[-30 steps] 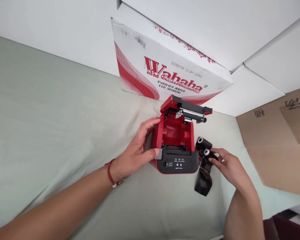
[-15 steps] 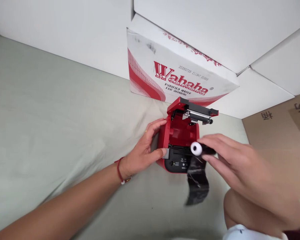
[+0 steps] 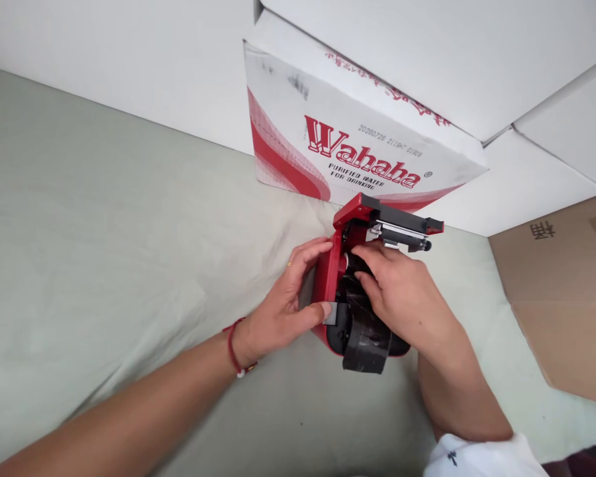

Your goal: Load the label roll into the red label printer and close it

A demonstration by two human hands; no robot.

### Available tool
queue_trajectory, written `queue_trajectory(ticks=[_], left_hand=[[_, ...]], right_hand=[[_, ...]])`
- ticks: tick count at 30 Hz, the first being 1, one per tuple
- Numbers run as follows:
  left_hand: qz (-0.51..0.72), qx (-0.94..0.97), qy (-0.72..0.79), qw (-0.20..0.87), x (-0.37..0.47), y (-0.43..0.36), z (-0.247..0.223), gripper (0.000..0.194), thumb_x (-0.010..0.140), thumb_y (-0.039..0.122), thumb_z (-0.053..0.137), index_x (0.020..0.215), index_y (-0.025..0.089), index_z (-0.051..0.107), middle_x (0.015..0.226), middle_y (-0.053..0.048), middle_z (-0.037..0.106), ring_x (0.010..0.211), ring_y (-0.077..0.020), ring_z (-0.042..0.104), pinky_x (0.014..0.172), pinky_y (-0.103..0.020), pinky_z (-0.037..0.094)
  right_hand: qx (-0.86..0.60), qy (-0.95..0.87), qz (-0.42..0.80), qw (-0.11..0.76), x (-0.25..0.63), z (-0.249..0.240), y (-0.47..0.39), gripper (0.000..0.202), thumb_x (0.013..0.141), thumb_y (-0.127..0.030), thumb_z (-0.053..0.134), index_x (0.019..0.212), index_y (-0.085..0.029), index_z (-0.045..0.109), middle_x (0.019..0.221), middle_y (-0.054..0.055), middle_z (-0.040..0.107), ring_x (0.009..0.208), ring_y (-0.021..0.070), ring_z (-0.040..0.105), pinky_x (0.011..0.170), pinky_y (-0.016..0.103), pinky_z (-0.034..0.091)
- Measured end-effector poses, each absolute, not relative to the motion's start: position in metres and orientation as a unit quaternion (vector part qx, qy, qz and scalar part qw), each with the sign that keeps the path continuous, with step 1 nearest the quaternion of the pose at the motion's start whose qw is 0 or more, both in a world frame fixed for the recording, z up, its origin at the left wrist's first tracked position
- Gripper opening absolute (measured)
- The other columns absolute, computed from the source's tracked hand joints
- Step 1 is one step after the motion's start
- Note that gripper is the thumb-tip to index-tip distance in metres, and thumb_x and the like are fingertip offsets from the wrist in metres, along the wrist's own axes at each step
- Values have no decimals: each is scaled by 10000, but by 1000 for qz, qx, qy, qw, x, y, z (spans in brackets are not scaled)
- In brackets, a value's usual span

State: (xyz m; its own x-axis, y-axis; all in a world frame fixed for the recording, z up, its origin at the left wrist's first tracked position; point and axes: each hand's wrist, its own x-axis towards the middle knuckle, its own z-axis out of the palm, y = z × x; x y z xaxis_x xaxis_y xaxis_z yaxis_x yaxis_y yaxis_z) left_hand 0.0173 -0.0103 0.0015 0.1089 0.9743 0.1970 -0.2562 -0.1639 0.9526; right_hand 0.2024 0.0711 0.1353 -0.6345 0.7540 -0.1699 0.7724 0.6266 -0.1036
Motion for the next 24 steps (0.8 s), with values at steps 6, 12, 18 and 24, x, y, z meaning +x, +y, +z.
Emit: queue_trajectory(ticks=[6, 12, 18, 24], left_hand=[[571, 539, 375, 493, 18, -14, 2, 727, 1019, 411, 709, 1678, 409, 402, 1808, -86, 324, 1746, -381, 266, 1438, -681, 290], [598, 643, 412, 242, 21, -26, 6, 726, 1019, 434, 673, 1695, 388, 415, 1703, -128, 426, 1649, -408, 377, 1375, -699, 358], [550, 760, 336, 88, 24, -35, -2, 638, 873, 541, 768, 1490, 417, 661, 1560, -97, 560, 1542, -437, 465, 1310, -671, 429], [577, 704, 399, 108, 22, -33, -3, 715, 923, 619, 681, 1604, 465, 527, 1558, -83, 575, 1571, -442, 457, 1352, -722, 339]], right_hand=[[465, 881, -71, 55, 198, 127, 80, 460, 1108, -200, 486, 1516, -180, 697, 1296, 157, 837, 1078, 332, 824, 891, 453, 636], [338, 924, -173, -53, 234, 167, 61, 288, 1129, -222, 573, 1296, -226, 806, 1296, 60, 855, 1101, 213, 838, 949, 336, 672], [454, 829, -25, -326, 249, 185, 57, 284, 1104, -312, 682, 1357, -282, 806, 1371, 82, 818, 1290, 295, 766, 1107, 497, 629], [343, 920, -7, -190, 254, 170, 83, 491, 1124, -341, 645, 1588, -182, 642, 1574, 174, 704, 1492, 348, 648, 1251, 606, 540]])
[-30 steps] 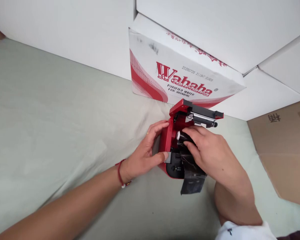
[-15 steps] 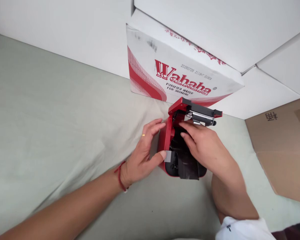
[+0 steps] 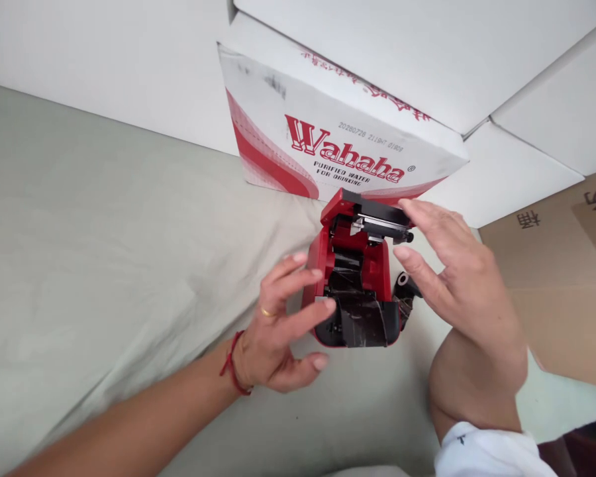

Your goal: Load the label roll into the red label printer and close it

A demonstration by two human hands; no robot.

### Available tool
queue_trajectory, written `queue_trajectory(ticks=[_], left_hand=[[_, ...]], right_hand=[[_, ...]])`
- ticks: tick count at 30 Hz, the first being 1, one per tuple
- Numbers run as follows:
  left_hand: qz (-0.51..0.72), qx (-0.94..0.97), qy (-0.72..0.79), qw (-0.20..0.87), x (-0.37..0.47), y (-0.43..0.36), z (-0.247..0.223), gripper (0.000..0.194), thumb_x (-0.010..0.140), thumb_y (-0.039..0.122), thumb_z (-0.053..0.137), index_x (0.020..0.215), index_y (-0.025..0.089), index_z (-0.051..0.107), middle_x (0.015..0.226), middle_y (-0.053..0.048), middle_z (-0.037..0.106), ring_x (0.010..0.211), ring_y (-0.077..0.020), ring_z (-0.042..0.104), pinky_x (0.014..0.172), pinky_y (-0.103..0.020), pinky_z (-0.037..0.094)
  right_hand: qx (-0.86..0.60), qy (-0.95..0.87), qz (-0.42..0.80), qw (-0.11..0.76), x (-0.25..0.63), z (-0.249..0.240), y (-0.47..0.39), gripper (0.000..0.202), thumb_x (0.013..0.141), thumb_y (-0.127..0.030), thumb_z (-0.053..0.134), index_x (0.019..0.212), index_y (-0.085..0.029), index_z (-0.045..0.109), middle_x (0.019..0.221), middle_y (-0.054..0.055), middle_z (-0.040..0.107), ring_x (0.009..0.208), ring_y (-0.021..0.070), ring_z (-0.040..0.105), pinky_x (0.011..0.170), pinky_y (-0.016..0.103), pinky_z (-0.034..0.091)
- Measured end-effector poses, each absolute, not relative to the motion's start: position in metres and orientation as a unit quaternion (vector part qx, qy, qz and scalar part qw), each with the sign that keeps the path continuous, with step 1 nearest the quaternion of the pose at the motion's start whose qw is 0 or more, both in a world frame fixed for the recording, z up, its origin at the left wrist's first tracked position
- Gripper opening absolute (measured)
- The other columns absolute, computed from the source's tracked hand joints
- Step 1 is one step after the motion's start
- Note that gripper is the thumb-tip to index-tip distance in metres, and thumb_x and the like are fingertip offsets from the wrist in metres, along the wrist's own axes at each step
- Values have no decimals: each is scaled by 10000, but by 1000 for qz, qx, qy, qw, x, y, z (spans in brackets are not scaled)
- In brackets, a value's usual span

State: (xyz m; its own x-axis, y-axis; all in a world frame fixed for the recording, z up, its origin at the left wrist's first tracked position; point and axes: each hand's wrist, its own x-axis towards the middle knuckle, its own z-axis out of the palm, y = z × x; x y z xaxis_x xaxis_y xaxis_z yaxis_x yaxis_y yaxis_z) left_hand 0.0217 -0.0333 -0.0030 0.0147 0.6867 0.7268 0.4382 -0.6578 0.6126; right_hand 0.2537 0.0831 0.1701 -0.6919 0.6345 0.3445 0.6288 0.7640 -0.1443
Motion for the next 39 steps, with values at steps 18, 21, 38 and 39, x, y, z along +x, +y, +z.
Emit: queue_trajectory(ticks=[18, 21, 38, 39], left_hand=[[533, 705, 433, 176, 13, -26, 13, 607, 1108, 211, 471, 1662, 447, 547, 1606, 35, 707, 1580, -283, 599, 1469, -590, 215], [539, 699, 432, 184, 14, -25, 15, 572, 1084, 208, 515, 1606, 420, 616, 1550, 18, 747, 1561, -301, 615, 1474, -610, 203], [572, 514, 391, 505, 18, -16, -1, 784, 1008, 479, 768, 1679, 564, 371, 1936, 106, 58, 1822, -339, -82, 1485, -672, -27], [569, 513, 391, 510, 18, -16, -1, 788, 1006, 467, 770, 1679, 564, 371, 1937, 111, 52, 1822, -337, -96, 1483, -671, -40]], right_hand=[[-237, -969, 62, 38, 254, 178, 64, 452, 992, 32, 441, 1031, -154, 852, 1081, 118, 849, 824, 196, 813, 635, 288, 644], [-246, -966, 70, 29, 255, 176, 66, 450, 984, 50, 455, 1019, -156, 854, 1074, 104, 846, 824, 183, 808, 641, 279, 632], [-173, -979, 14, -105, 273, 183, 21, 563, 947, -11, 522, 1479, -85, 690, 782, 21, 707, 587, 179, 612, 510, 339, 458], [-167, -981, 13, -101, 271, 184, 20, 564, 933, -4, 518, 1464, -67, 698, 779, 27, 707, 586, 185, 612, 511, 349, 460]])
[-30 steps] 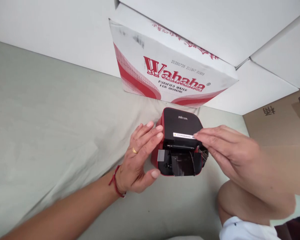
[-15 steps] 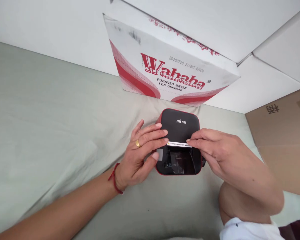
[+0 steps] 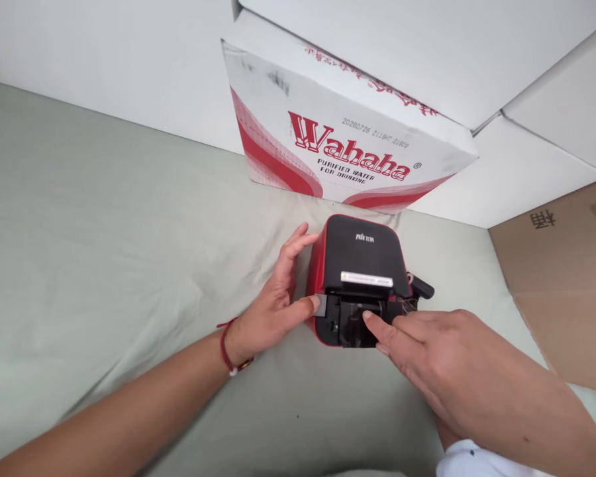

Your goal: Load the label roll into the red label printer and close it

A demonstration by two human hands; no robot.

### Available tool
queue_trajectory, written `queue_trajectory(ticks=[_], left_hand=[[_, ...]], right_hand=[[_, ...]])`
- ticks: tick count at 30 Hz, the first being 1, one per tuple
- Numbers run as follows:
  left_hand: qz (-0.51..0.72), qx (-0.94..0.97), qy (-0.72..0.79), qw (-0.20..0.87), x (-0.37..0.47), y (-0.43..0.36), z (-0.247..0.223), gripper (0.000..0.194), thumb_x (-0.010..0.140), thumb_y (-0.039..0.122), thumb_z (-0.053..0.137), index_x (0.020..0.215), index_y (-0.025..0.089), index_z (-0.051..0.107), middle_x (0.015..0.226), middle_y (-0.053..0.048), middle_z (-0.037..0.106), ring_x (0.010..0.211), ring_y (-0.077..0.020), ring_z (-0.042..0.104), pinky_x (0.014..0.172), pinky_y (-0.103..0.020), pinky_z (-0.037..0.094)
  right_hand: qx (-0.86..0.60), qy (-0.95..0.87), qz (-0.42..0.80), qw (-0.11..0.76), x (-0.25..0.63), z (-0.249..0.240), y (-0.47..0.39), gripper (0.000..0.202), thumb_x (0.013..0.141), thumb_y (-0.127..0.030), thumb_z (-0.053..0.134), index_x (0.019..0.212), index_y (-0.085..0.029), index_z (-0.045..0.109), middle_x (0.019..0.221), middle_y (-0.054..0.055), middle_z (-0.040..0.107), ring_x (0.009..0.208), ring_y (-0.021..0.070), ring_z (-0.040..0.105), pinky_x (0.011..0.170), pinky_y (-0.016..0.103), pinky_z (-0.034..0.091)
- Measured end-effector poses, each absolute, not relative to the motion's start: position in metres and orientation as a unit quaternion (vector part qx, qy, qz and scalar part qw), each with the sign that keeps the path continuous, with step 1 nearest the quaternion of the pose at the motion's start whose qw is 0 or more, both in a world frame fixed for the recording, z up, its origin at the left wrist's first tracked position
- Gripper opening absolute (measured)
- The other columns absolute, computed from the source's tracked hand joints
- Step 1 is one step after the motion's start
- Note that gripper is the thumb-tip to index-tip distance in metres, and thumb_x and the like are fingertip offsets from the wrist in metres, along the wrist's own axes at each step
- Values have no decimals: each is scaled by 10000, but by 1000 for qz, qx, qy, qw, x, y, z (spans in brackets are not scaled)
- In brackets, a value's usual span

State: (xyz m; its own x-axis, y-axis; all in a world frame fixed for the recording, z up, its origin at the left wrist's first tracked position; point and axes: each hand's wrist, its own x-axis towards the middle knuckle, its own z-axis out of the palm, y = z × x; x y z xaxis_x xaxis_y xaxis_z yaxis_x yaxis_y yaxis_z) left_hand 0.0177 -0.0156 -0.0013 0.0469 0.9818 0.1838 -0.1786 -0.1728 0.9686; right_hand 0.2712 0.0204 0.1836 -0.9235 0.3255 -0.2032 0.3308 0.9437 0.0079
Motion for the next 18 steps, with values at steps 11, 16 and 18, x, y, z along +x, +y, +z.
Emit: queue_trajectory(ticks=[11, 16, 18], left_hand=[[579, 487, 376, 535, 21, -14, 0, 673, 995, 439, 778, 1589, 421, 463, 1897, -25, 226, 1797, -365, 170, 1476, -689, 138], [576, 487, 369, 543, 22, -13, 1, 693, 991, 441, 769, 1598, 389, 440, 1870, -60, 284, 1776, -373, 225, 1466, -699, 160], [577, 490, 366, 541, 21, -13, 0, 701, 983, 432, 774, 1598, 402, 439, 1869, -48, 282, 1772, -373, 229, 1464, -707, 154]], right_hand=[[367, 928, -59, 10, 233, 154, 69, 399, 1154, -198, 442, 1324, -176, 802, 1289, 119, 821, 1013, 245, 807, 826, 375, 621], [434, 887, -38, 156, 215, 137, 92, 407, 1123, -232, 541, 1470, -267, 751, 1436, 72, 801, 1278, 346, 773, 991, 472, 606], [428, 886, -20, 178, 210, 140, 93, 400, 1109, -287, 612, 1488, -295, 737, 1464, 59, 789, 1303, 346, 761, 967, 457, 598]])
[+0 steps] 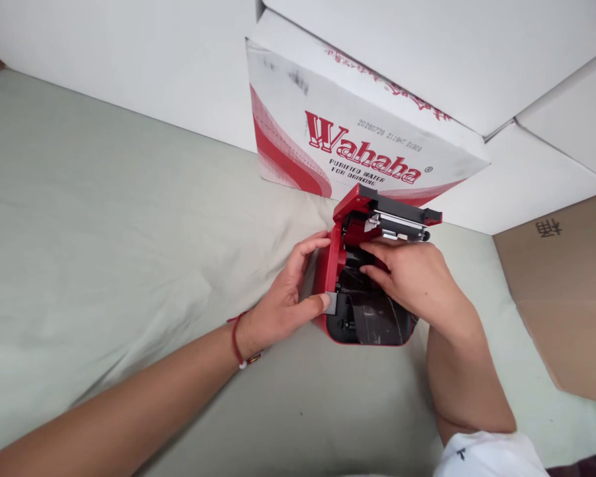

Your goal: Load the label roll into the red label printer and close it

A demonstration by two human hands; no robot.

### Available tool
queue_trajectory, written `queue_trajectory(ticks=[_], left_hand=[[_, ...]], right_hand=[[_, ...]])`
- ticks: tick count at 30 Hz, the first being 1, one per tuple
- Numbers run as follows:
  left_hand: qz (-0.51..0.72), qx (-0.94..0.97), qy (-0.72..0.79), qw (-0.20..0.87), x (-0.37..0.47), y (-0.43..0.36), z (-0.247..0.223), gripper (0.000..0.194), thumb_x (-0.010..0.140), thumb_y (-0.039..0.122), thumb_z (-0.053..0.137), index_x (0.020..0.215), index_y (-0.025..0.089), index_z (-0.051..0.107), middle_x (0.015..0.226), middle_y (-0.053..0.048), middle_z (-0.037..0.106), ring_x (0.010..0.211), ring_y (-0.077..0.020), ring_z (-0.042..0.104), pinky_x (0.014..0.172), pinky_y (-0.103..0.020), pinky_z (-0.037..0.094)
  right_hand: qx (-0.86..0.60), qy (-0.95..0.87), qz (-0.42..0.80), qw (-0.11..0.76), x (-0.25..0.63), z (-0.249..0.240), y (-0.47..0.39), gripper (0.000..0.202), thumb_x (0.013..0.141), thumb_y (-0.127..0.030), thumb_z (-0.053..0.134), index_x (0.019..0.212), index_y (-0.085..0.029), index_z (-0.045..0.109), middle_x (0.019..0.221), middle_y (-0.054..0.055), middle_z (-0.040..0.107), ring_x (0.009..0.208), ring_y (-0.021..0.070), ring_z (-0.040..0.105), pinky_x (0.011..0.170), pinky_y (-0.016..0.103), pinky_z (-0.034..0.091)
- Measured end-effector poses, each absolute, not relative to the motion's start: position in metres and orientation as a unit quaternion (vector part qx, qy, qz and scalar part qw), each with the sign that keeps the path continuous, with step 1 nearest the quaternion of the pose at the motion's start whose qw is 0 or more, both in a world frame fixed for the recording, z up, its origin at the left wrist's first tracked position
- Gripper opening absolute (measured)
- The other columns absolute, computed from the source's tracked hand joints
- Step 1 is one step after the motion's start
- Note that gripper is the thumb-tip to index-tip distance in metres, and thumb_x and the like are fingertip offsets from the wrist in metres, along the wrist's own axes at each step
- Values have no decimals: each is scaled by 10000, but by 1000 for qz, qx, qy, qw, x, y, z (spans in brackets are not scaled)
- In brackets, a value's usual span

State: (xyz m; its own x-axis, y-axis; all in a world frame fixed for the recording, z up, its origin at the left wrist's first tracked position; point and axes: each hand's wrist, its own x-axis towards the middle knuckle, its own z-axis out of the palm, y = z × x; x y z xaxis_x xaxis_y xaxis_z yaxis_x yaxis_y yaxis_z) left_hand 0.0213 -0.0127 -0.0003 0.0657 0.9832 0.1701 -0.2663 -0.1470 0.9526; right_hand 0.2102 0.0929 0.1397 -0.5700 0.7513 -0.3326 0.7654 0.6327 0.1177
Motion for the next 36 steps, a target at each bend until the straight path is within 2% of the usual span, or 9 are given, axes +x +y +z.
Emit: queue_trajectory(ticks=[7, 14, 17, 19, 21, 24, 29, 32, 36], left_hand=[[578, 495, 365, 536, 20, -13, -1, 694, 995, 447, 773, 1605, 393, 448, 1864, -56, 297, 1764, -380, 247, 1463, -708, 164], [583, 469, 363, 556, 19, -14, 1, 649, 1005, 482, 791, 1579, 399, 499, 1859, -38, 324, 1754, -394, 271, 1459, -716, 227], [583, 458, 366, 563, 19, -14, 2, 635, 992, 475, 810, 1560, 430, 531, 1853, -9, 339, 1770, -397, 239, 1466, -717, 234], [585, 455, 366, 563, 19, -13, 2, 617, 986, 472, 815, 1543, 444, 552, 1844, 4, 359, 1776, -396, 226, 1470, -723, 226], [588, 451, 368, 562, 19, -13, 2, 615, 983, 469, 814, 1541, 440, 557, 1847, 2, 360, 1772, -405, 236, 1464, -738, 233], [589, 449, 374, 558, 20, -13, 1, 626, 980, 463, 815, 1548, 433, 554, 1853, -5, 359, 1760, -421, 264, 1449, -757, 257], [588, 455, 371, 556, 19, -13, 0, 627, 986, 475, 807, 1557, 436, 551, 1851, -9, 366, 1750, -429, 294, 1443, -755, 271], [584, 458, 373, 557, 19, -13, 0, 629, 996, 478, 796, 1568, 431, 539, 1857, -15, 353, 1754, -425, 283, 1450, -748, 253], [583, 459, 375, 555, 19, -13, 0, 629, 993, 472, 798, 1562, 424, 535, 1859, -17, 353, 1752, -430, 288, 1438, -767, 266]], right_hand=[[439, 871, -20, 220, 200, 141, 91, 311, 1069, -257, 641, 1348, -231, 776, 1345, 94, 806, 1191, 332, 773, 860, 418, 537], [373, 907, -185, 56, 246, 178, 78, 258, 1054, -264, 642, 1287, -223, 745, 1087, 38, 790, 774, 175, 672, 735, 326, 490], [391, 898, -203, -5, 284, 212, 76, 277, 1095, -373, 615, 1321, -269, 737, 777, -30, 640, 565, 141, 502, 597, 306, 423], [468, 868, -163, -10, 308, 220, 87, 323, 1083, -424, 613, 1342, -270, 727, 663, -50, 531, 549, 161, 491, 598, 315, 433], [548, 828, -109, 37, 326, 211, 111, 371, 1046, -418, 627, 1360, -245, 722, 712, -19, 622, 625, 192, 570, 665, 338, 479], [645, 747, -61, 147, 339, 178, 151, 304, 1001, -286, 642, 1270, -208, 760, 1113, 95, 809, 942, 252, 716, 803, 359, 527], [647, 737, -70, 182, 335, 153, 171, 403, 1005, -215, 644, 1393, -199, 753, 1413, 140, 769, 1180, 279, 735, 923, 366, 545], [604, 771, -109, 172, 327, 163, 157, 394, 1020, -264, 663, 1403, -237, 749, 1398, 89, 772, 1107, 220, 744, 943, 331, 544], [514, 797, -170, 267, 312, 158, 150, 259, 929, -349, 790, 1165, -248, 822, 1183, 45, 826, 992, 212, 741, 823, 299, 531]])
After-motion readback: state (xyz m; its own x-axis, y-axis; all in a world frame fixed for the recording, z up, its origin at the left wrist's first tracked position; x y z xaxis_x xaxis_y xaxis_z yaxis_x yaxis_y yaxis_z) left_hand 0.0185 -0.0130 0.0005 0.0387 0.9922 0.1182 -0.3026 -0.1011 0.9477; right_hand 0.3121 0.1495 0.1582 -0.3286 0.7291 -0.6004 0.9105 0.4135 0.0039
